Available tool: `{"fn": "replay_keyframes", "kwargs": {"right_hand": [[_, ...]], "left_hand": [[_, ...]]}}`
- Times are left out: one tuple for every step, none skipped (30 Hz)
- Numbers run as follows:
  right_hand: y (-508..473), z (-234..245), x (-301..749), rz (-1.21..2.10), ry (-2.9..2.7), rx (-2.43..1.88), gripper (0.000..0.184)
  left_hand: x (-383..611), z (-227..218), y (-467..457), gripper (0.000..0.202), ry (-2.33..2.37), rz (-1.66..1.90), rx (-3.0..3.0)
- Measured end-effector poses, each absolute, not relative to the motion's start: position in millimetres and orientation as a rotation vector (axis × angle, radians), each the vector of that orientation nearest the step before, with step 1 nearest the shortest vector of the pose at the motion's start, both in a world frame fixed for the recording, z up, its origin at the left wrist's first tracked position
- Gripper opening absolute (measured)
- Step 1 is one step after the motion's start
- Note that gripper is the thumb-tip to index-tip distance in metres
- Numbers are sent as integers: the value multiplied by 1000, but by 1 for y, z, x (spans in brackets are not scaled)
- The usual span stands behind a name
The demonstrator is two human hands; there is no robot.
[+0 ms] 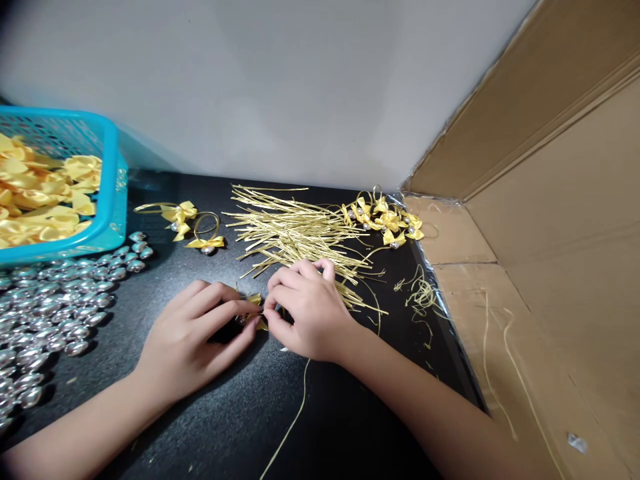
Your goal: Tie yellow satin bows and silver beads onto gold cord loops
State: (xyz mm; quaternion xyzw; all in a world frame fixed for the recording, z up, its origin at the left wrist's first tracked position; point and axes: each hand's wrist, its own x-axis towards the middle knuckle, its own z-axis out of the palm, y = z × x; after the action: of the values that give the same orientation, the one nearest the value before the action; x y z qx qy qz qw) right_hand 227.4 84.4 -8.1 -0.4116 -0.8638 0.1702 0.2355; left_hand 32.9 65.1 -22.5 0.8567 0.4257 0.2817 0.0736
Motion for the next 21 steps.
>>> {"fn": "replay_keyframes", "kwargs": {"right_hand": [[84,-9,227,470,-2369,-1125,12],[84,-9,228,475,-2369,-1123,12],[84,-9,228,481,-2367,-1122,13],[84,-10,228,487,-2367,-1123,13],[84,-10,228,494,-2368,-1125,13],[84,-10,228,501,-2368,-1129,13],[84,-10,227,506,-2367,-1133,13],[83,-10,227,511,-2363,-1136,13],[83,-9,227,515,-2358,-1138,14],[83,-9,227,517,-2352,-1139,14],[83,-9,227,519,-2346,-1139,13],[83,-9,227,519,-2341,-1138,13],[82,-9,227,518,-2338,-1137,12],[82,-9,227,516,-2336,-1137,12],[82,-9,227,515,-2340,-1139,12],[82,-10,227,514,-2346,-1143,12],[83,-10,228,512,-2354,-1147,12],[83,-10,228,512,-2360,-1152,12],[83,-10,228,510,-2366,-1156,12],[83,-10,227,507,-2367,-1158,12],[83,-10,227,504,-2368,-1159,12]], "left_hand": [[33,-22,65,7,1280,856,2568],[33,-23,65,7,1282,862,2564],[33,-23,64,8,1283,867,2563],[34,-23,64,8,1284,872,2564],[34,-24,63,8,1283,875,2568],[34,-25,63,7,1283,875,2573],[34,-25,63,5,1281,875,2578],[34,-25,63,4,1279,876,2582],[34,-25,63,4,1278,880,2584],[34,-25,63,4,1277,878,2587],[34,-25,63,4,1275,878,2590],[34,-25,63,5,1273,876,2594],[34,-24,63,6,1271,873,2600],[34,-24,63,7,1271,867,2607],[34,-23,64,8,1270,860,2616],[33,-23,64,8,1274,854,2623],[33,-23,64,9,1279,847,2627],[33,-23,64,9,1286,838,2628],[33,-24,64,10,1294,834,2627],[33,-24,64,11,1301,831,2624],[33,-24,65,12,1307,824,2620]]}}
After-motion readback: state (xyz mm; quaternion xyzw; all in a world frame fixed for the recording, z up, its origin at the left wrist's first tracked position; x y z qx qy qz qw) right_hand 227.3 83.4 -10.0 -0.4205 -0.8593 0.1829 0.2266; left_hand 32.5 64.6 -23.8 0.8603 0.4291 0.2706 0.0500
